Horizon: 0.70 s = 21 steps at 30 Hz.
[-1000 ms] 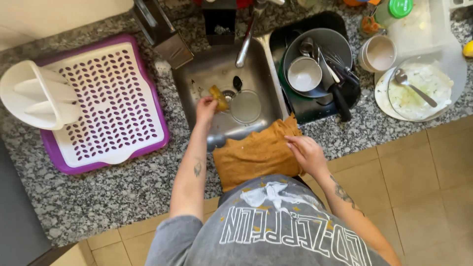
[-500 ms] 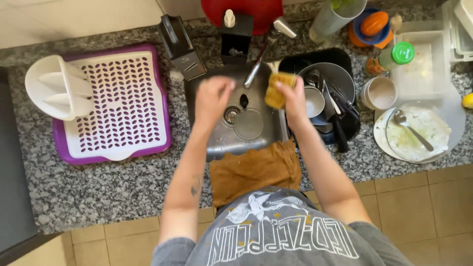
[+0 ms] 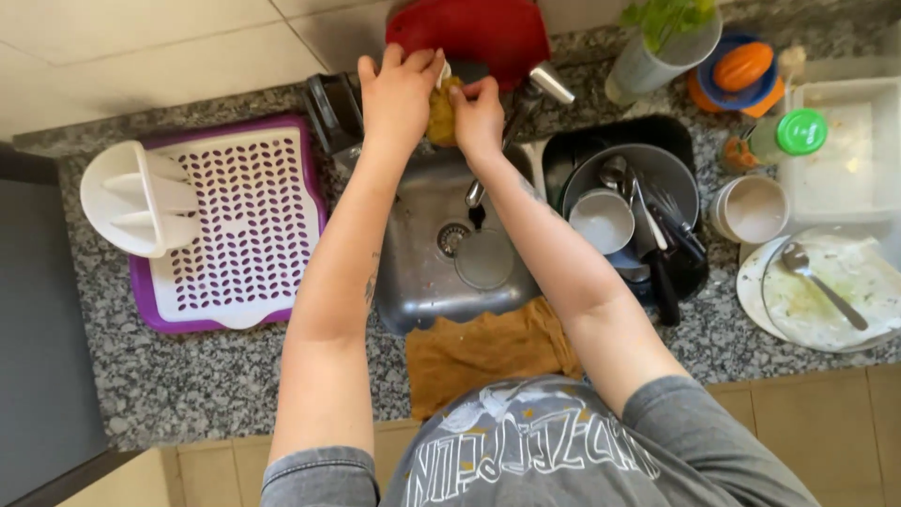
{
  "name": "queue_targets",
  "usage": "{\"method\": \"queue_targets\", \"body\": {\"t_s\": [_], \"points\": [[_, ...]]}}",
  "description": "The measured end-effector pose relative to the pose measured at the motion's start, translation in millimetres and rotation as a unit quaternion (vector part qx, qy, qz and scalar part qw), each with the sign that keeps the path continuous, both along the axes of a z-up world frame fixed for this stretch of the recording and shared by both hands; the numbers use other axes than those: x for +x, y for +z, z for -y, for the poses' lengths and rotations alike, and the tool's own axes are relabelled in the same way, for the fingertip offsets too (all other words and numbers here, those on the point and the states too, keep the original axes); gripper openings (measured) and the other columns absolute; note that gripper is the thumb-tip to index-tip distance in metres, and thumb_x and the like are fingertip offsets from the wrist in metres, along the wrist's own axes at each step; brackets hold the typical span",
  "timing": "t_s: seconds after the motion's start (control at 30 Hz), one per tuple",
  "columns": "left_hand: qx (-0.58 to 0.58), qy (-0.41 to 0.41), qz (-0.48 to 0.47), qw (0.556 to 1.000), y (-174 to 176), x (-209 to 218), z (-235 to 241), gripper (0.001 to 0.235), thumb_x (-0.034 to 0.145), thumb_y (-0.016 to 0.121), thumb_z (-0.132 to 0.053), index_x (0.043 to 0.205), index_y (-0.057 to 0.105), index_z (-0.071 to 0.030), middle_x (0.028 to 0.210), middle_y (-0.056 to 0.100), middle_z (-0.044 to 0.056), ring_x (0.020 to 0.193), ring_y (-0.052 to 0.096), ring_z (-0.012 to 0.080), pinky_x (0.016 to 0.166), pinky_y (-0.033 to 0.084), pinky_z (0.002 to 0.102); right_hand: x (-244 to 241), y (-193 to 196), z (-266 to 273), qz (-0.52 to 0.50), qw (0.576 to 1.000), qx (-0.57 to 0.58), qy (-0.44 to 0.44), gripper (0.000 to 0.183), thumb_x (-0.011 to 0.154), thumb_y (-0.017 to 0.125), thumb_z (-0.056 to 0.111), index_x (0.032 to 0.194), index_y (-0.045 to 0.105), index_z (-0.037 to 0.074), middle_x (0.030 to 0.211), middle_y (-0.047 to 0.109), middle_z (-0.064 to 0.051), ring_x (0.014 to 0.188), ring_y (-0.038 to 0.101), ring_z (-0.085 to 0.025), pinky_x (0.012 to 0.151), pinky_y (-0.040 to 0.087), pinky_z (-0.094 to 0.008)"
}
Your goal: The person washes various kitchen utensils, including a knife, scissors, and a fork, using a sponge and running water in a kitchen sink. They scrub each item and place the cleaned utensils into a purple and white dish rack.
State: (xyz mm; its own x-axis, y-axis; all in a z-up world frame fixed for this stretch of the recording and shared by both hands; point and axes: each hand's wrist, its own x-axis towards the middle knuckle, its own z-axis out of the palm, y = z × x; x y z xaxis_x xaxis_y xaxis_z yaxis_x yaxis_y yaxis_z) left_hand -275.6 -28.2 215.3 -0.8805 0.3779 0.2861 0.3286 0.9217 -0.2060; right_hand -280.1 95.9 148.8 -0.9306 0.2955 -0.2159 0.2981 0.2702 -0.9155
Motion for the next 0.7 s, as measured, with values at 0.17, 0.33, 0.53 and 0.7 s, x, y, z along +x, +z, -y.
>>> {"method": "queue_targets", "body": {"t_s": [0.17, 0.33, 0.53, 0.7], "points": [[-0.001, 0.010, -0.039, 0.999, -7.5, -3.9, -2.8, 0.044, 0.080, 0.059, -0.025, 0.124, 0.059, -0.022, 0.105, 0.060, -0.005, 0.094, 0.046, 0.0251, 0.070, 0.034, 0.045, -4.8, -5.9, 7.4, -0.050, 0.999, 0.002, -0.009, 0.020, 0.077, 0.062, 0.028, 0.078, 0.047, 0.016, 0.069, 0.067, -0.008, 0.065, 0.064, -0.026, 0.065, 0.046, -0.038], [-0.006, 0.010, -0.039, 0.999, -12.0, -5.8, -10.9, 0.041, 0.079, 0.060, -0.028, 0.119, 0.061, -0.019, 0.099, 0.060, 0.000, 0.085, 0.051, 0.0267, 0.070, 0.041, 0.042, 5.2, 6.0, -17.0, -0.051, 0.999, -0.014, 0.001, 0.018, 0.078, 0.064, 0.021, 0.076, 0.048, 0.014, 0.068, 0.064, -0.007, 0.065, 0.061, -0.020, 0.062, 0.046, -0.035], [-0.003, -0.054, -0.051, 0.997, -17.8, -6.8, -20.2, 0.071, 0.070, 0.080, -0.045, 0.127, 0.053, -0.015, 0.117, 0.055, 0.002, 0.099, 0.052, 0.0239, 0.081, 0.043, 0.038, 59.1, 25.6, -108.7, -0.149, 0.967, -0.203, -0.048, 0.027, 0.082, 0.067, 0.019, 0.102, 0.049, 0.012, 0.079, 0.072, -0.011, 0.069, 0.069, -0.014, 0.057, 0.057, -0.027], [0.022, -0.012, -0.072, 0.997, -43.0, -17.9, -40.4, 0.050, 0.073, 0.073, -0.054, 0.098, 0.063, -0.012, 0.098, 0.054, 0.002, 0.083, 0.050, 0.0221, 0.072, 0.042, 0.033, 113.2, -26.3, -144.4, 0.035, 0.954, -0.292, -0.057, 0.010, 0.079, 0.067, 0.024, 0.084, 0.062, 0.016, 0.076, 0.063, 0.000, 0.066, 0.059, -0.011, 0.055, 0.046, -0.023]]}}
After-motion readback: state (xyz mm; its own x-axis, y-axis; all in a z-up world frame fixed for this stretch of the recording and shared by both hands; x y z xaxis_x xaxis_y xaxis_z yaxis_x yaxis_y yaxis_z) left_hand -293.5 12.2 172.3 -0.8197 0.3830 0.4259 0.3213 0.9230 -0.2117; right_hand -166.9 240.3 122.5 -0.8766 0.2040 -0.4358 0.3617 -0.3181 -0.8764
